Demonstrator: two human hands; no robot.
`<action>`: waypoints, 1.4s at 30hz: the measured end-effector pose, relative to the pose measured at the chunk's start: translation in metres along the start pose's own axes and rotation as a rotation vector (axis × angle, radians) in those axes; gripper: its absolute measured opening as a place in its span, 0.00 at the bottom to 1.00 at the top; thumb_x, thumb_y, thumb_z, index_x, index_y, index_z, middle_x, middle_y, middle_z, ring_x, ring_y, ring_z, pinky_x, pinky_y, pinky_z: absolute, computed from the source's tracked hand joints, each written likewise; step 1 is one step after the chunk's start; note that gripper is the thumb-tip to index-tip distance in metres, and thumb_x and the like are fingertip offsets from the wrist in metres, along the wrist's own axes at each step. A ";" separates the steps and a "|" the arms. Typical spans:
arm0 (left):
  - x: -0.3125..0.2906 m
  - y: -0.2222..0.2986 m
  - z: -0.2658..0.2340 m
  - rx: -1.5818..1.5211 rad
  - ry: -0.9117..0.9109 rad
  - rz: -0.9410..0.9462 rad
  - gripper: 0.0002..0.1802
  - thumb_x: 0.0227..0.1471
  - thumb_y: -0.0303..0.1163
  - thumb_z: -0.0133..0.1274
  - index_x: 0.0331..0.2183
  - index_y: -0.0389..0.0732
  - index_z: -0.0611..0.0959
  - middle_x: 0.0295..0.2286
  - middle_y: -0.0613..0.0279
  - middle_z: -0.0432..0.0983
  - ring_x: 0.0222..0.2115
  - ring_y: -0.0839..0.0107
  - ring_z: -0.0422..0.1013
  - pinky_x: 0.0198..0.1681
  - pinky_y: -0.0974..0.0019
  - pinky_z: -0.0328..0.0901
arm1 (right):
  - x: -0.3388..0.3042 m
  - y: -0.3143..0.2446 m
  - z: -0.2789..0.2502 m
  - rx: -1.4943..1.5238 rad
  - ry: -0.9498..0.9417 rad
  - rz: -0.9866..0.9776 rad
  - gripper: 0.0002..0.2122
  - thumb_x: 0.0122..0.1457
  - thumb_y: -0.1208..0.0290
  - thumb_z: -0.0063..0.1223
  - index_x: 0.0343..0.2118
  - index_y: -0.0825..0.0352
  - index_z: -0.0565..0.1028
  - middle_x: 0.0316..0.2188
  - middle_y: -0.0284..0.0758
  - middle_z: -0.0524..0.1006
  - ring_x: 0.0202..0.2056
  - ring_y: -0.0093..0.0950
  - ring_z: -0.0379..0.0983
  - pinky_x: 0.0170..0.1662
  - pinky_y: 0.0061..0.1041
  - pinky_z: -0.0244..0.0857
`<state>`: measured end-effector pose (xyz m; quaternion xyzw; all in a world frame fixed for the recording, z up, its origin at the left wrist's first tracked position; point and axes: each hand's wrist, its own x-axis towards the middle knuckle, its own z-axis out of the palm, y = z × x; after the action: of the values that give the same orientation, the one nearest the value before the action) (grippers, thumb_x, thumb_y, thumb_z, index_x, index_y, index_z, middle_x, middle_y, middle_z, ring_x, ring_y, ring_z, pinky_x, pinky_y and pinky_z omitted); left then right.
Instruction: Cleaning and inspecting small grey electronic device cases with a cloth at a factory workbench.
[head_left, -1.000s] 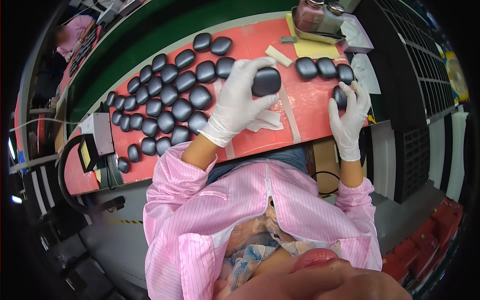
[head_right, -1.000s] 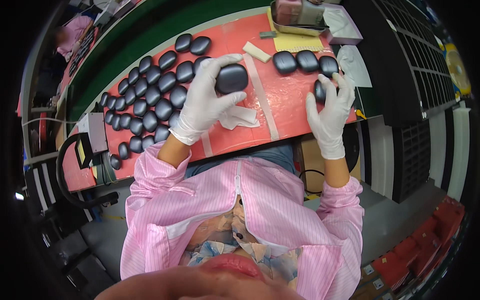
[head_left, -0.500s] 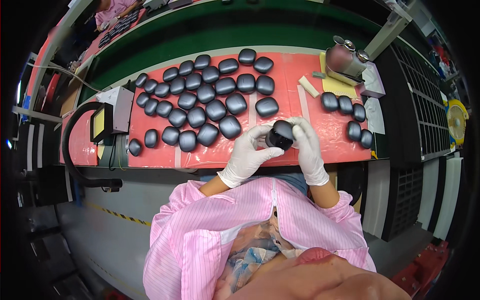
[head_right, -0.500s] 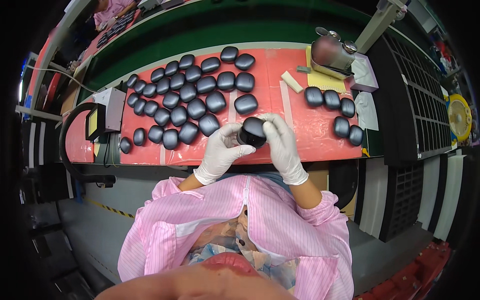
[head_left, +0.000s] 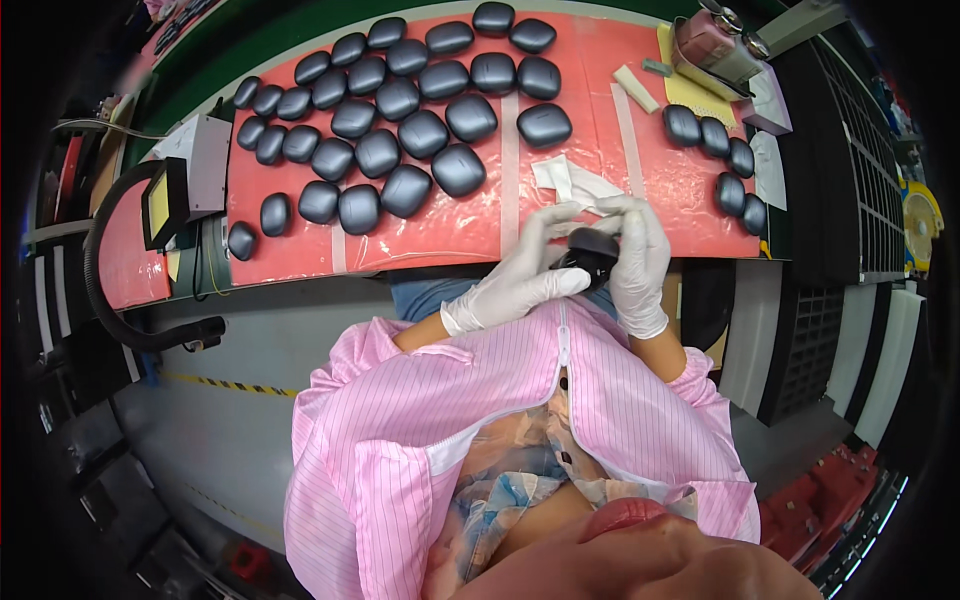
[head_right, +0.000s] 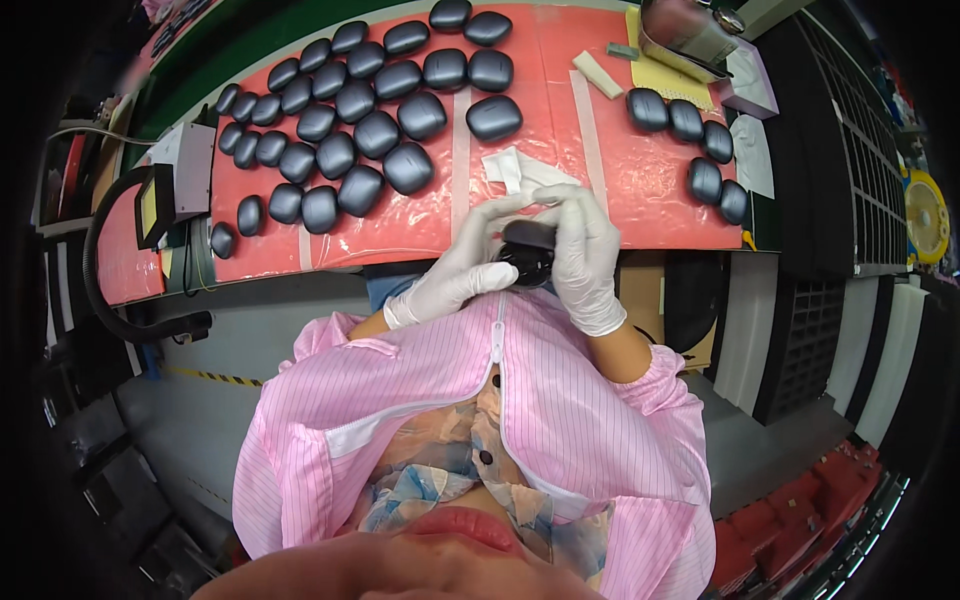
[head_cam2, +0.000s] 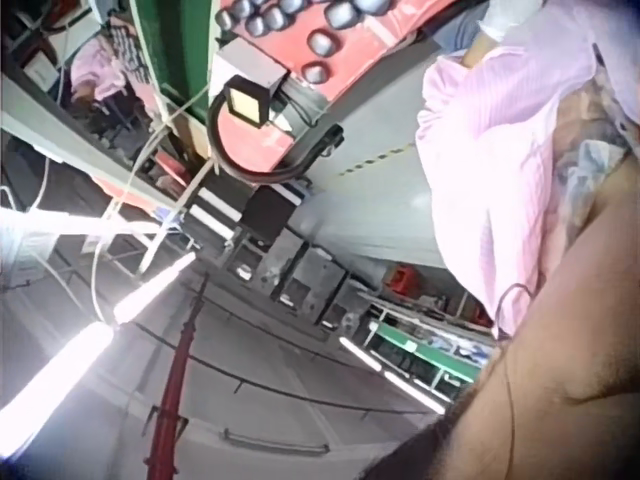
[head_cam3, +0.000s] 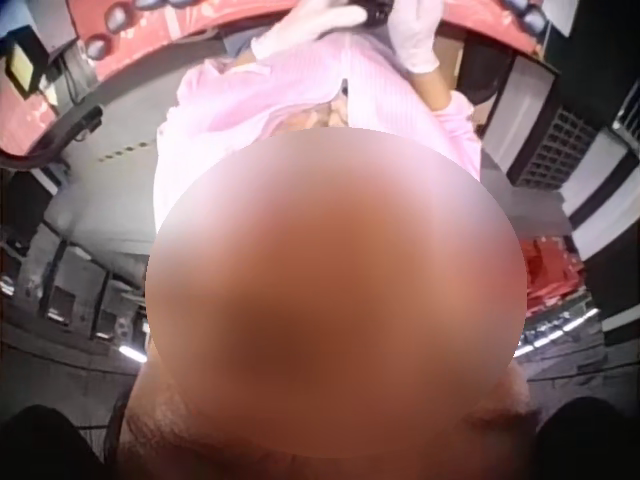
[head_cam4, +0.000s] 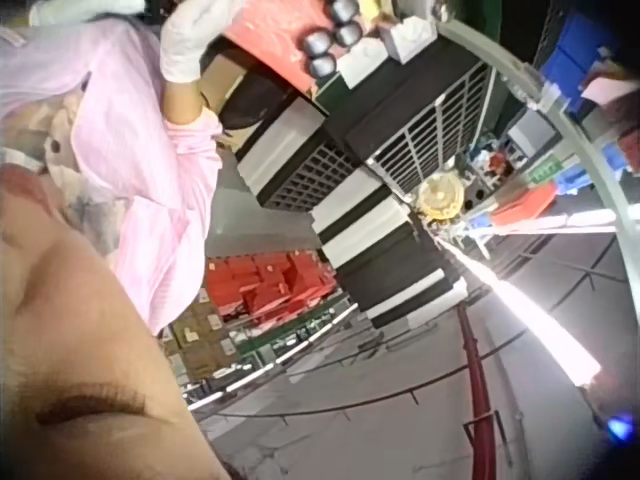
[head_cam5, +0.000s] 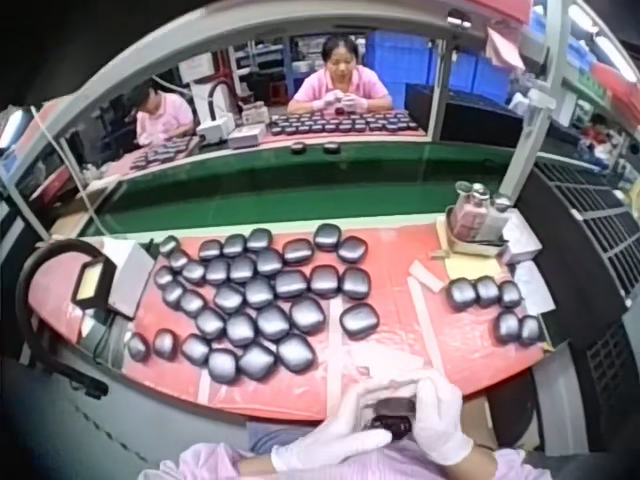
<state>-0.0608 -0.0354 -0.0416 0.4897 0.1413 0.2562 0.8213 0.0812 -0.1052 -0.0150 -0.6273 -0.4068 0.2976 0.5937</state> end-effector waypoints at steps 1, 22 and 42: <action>0.001 0.004 -0.002 -0.007 0.005 -0.006 0.34 0.53 0.38 0.57 0.55 0.36 0.60 0.45 0.53 0.66 0.41 0.72 0.71 0.42 0.67 0.69 | -0.001 -0.001 0.001 -0.099 -0.077 -0.056 0.18 0.67 0.62 0.34 0.39 0.72 0.74 0.23 0.33 0.75 0.28 0.19 0.71 0.35 0.18 0.64; -0.006 0.026 -0.070 -0.437 0.001 -0.123 0.30 0.57 0.44 0.47 0.52 0.30 0.69 0.39 0.52 0.76 0.37 0.67 0.74 0.36 0.68 0.69 | 0.069 0.001 -0.051 -0.676 -0.074 -0.257 0.09 0.54 0.78 0.52 0.38 0.70 0.76 0.36 0.41 0.76 0.43 0.36 0.72 0.50 0.29 0.63; -0.004 0.026 -0.072 -0.417 -0.028 -0.137 0.33 0.56 0.49 0.47 0.53 0.32 0.69 0.40 0.52 0.76 0.38 0.66 0.75 0.37 0.68 0.69 | 0.078 -0.051 -0.092 -0.531 -0.532 -0.110 0.03 0.52 0.81 0.53 0.31 0.72 0.76 0.33 0.37 0.77 0.36 0.27 0.72 0.42 0.24 0.65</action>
<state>-0.1061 0.0254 -0.0530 0.3022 0.1069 0.2166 0.9222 0.1899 -0.0862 0.0546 -0.6375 -0.6427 0.3020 0.2989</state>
